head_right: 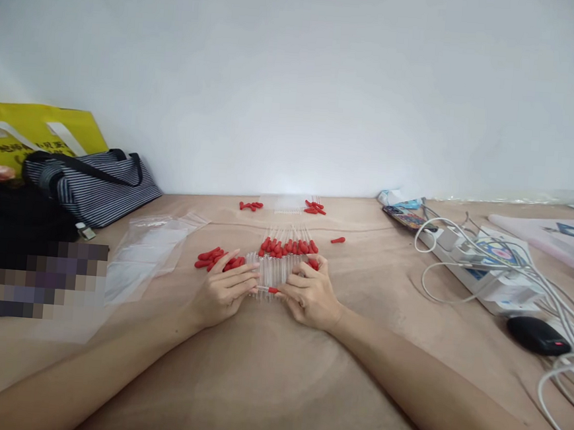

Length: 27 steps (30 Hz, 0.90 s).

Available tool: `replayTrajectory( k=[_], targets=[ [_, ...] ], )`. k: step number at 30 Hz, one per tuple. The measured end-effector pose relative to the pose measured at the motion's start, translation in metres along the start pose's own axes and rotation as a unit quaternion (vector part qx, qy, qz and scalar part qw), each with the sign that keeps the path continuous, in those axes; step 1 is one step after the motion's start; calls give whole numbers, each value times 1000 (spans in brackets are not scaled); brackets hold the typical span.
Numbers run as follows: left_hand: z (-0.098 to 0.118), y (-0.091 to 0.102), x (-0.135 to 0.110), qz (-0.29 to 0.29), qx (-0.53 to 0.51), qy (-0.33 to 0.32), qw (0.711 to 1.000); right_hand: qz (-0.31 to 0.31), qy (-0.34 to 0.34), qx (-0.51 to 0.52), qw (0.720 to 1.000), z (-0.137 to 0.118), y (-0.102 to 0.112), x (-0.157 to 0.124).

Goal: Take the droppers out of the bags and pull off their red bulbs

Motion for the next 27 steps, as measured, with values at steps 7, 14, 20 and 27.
replayTrajectory(
  k=[7, 14, 20, 27],
  targets=[
    [1, 0, 0, 7, -4, -2, 1000, -2, 3, -16, 1000, -1, 1, -1],
    [0, -1, -1, 2, 3, -5, 1000, 7, 13, -14, 1000, -2, 2, -1],
    [0, -1, -1, 3, 4, -12, 1000, -17, -8, 8, 1000, 0, 2, -2],
    [2, -1, 0, 4, -3, -11, 1000, -66, -18, 30, 997, 1, 4, 0]
  ],
)
Point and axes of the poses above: each hand's wrist, its own x-axis towards the middle knuckle, its own y-axis out of the back of the hand, z = x × y, the point moved 1 cm from there along x, towards the middle knuckle, and after that the axes turned 1 degree about -y, right-handed, at the moved point
